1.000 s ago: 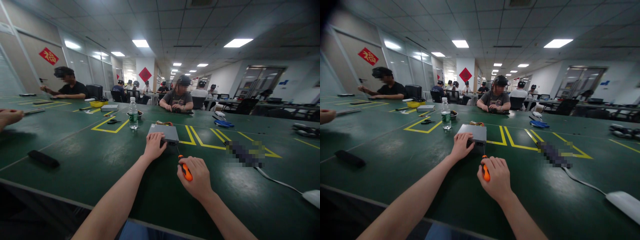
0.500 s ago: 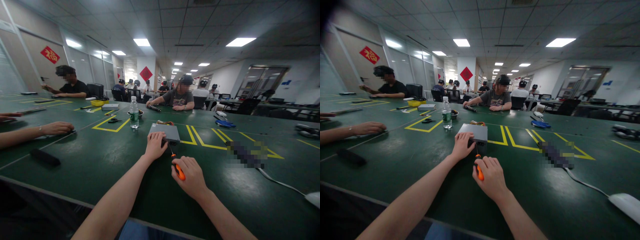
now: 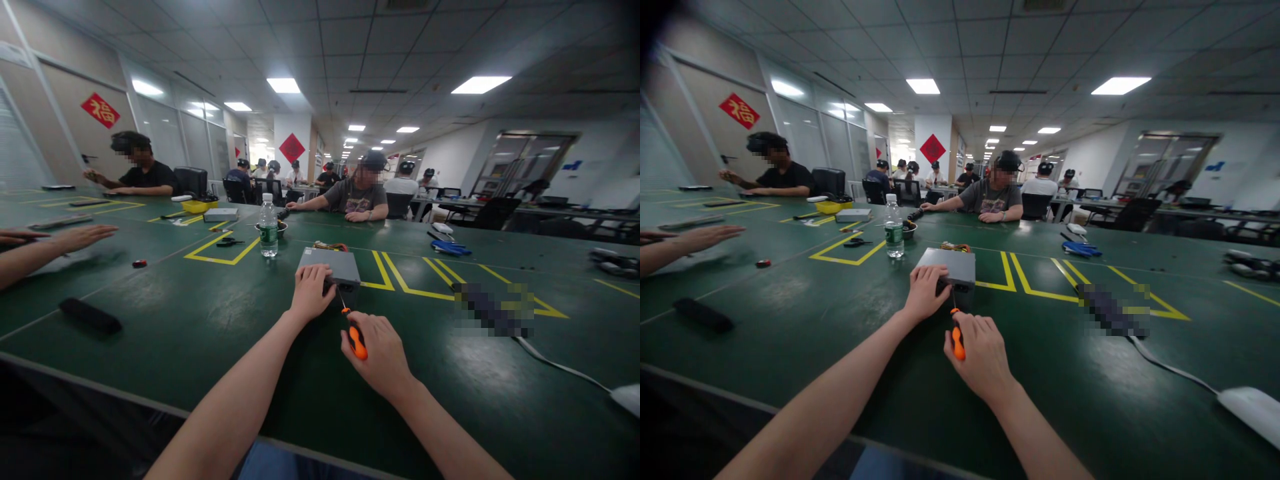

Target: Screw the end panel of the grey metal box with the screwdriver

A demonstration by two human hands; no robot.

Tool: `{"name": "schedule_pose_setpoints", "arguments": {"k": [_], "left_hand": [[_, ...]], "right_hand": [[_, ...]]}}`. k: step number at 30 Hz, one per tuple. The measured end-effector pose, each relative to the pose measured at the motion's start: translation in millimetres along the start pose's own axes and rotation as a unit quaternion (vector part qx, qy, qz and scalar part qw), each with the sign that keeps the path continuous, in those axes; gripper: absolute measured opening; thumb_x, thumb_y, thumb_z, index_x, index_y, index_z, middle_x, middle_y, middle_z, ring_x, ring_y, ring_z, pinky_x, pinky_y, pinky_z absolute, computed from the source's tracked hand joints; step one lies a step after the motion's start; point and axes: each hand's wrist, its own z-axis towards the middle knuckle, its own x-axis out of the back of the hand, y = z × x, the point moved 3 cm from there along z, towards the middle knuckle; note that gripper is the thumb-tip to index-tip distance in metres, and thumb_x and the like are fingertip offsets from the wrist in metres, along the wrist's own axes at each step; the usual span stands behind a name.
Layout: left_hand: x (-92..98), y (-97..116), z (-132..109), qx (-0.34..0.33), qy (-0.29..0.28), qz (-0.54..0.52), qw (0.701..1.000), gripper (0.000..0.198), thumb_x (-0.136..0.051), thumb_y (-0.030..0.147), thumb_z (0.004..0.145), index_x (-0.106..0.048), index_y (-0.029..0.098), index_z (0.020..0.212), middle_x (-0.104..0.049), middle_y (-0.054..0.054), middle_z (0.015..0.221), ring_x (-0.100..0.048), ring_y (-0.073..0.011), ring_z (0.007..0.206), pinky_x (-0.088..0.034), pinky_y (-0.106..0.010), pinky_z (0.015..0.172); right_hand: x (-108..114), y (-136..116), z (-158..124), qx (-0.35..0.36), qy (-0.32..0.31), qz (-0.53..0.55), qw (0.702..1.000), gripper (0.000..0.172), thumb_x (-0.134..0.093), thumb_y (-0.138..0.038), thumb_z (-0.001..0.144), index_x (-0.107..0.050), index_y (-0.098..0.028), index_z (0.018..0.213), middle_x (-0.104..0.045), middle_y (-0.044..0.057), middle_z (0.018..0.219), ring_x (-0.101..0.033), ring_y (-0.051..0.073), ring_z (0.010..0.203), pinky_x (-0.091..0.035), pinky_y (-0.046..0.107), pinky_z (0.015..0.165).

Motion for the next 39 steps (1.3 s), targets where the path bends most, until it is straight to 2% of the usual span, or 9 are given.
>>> {"name": "schedule_pose_setpoints", "arguments": {"k": [3,7,12,14,18,26,28,32,39], "left_hand": [[0.9,0.3,-0.3,-0.001,0.001,0.004,1.0,0.023,-0.055,0.027,0.079,-0.05,0.024,0.101,-0.055,-0.002,0.118,-0.045,-0.0194,0.112,-0.027,-0.039,0.098],[1.9,0.9,-1.0,-0.014,0.002,-0.001,1.0,0.019,-0.048,0.024,0.084,-0.05,0.024,0.102,-0.056,-0.001,0.118,-0.045,-0.0172,0.113,-0.026,-0.038,0.1],[1.9,0.9,-1.9,-0.017,0.0,-0.001,1.0,0.021,-0.047,0.025,0.084,-0.049,0.024,0.105,-0.056,-0.002,0.118,-0.044,-0.0173,0.115,-0.025,-0.039,0.102],[1.8,1.2,-2.1,-0.017,-0.002,-0.002,1.0,0.023,-0.05,0.026,0.082,-0.049,0.024,0.105,-0.055,-0.002,0.118,-0.044,-0.0175,0.115,-0.025,-0.039,0.102],[1.7,2.1,-2.2,-0.017,-0.002,-0.006,1.0,0.026,-0.053,0.026,0.08,-0.048,0.024,0.105,-0.055,-0.002,0.119,-0.044,-0.0183,0.115,-0.025,-0.04,0.102],[0.6,3.0,-1.8,-0.011,-0.002,-0.011,1.0,0.026,-0.054,0.027,0.079,-0.049,0.024,0.105,-0.055,-0.003,0.12,-0.044,-0.0193,0.115,-0.026,-0.04,0.102],[0.3,2.5,-1.7,-0.009,-0.002,-0.012,1.0,0.026,-0.054,0.026,0.08,-0.049,0.024,0.105,-0.055,-0.003,0.12,-0.044,-0.0193,0.116,-0.026,-0.04,0.101],[0.3,2.0,-1.4,-0.01,-0.004,-0.009,1.0,0.026,-0.054,0.025,0.08,-0.048,0.024,0.105,-0.055,-0.003,0.12,-0.044,-0.0195,0.115,-0.026,-0.041,0.101],[1.8,3.4,-0.8,-0.007,-0.006,-0.007,1.0,0.026,-0.054,0.025,0.08,-0.048,0.025,0.105,-0.055,-0.002,0.119,-0.044,-0.0195,0.114,-0.027,-0.041,0.1]], "right_hand": [[-1.5,-2.3,1.6,0.046,-0.033,-0.024,0.998,0.016,-0.047,-0.02,0.082,-0.054,-0.013,0.094,-0.057,0.004,0.074,-0.05,0.015,0.064,-0.036,0.03,0.069],[4.9,-3.3,9.8,0.117,-0.075,-0.06,0.988,0.016,-0.052,-0.019,0.076,-0.058,-0.018,0.09,-0.056,0.004,0.076,-0.049,0.018,0.069,-0.035,0.032,0.07],[12.8,7.4,15.9,0.143,-0.023,-0.03,0.989,0.019,-0.049,-0.032,0.081,-0.057,-0.015,0.087,-0.055,0.005,0.072,-0.047,0.017,0.066,-0.035,0.033,0.067],[10.3,10.0,12.8,0.159,0.004,-0.01,0.987,0.017,-0.048,-0.028,0.082,-0.055,-0.014,0.09,-0.055,0.003,0.068,-0.045,0.015,0.062,-0.035,0.032,0.067],[1.4,7.0,5.0,0.149,0.017,0.002,0.989,0.016,-0.047,-0.02,0.079,-0.055,-0.012,0.09,-0.054,0.005,0.07,-0.045,0.016,0.064,-0.037,0.031,0.066],[1.6,-1.6,7.3,0.089,-0.008,0.0,0.996,0.018,-0.05,-0.031,0.079,-0.059,-0.016,0.083,-0.052,0.006,0.072,-0.045,0.018,0.067,-0.035,0.032,0.063],[2.0,0.2,7.8,0.089,0.003,0.003,0.996,0.021,-0.05,-0.033,0.081,-0.058,-0.015,0.087,-0.053,0.005,0.07,-0.047,0.017,0.064,-0.036,0.031,0.063],[2.2,6.5,4.8,0.076,0.028,0.032,0.996,0.02,-0.047,-0.024,0.083,-0.053,-0.011,0.097,-0.057,0.003,0.071,-0.049,0.013,0.06,-0.038,0.03,0.065],[6.6,3.7,5.7,0.067,-0.032,0.023,0.997,0.013,-0.047,-0.021,0.078,-0.059,-0.018,0.082,-0.051,0.004,0.071,-0.046,0.017,0.067,-0.036,0.032,0.065]]}}
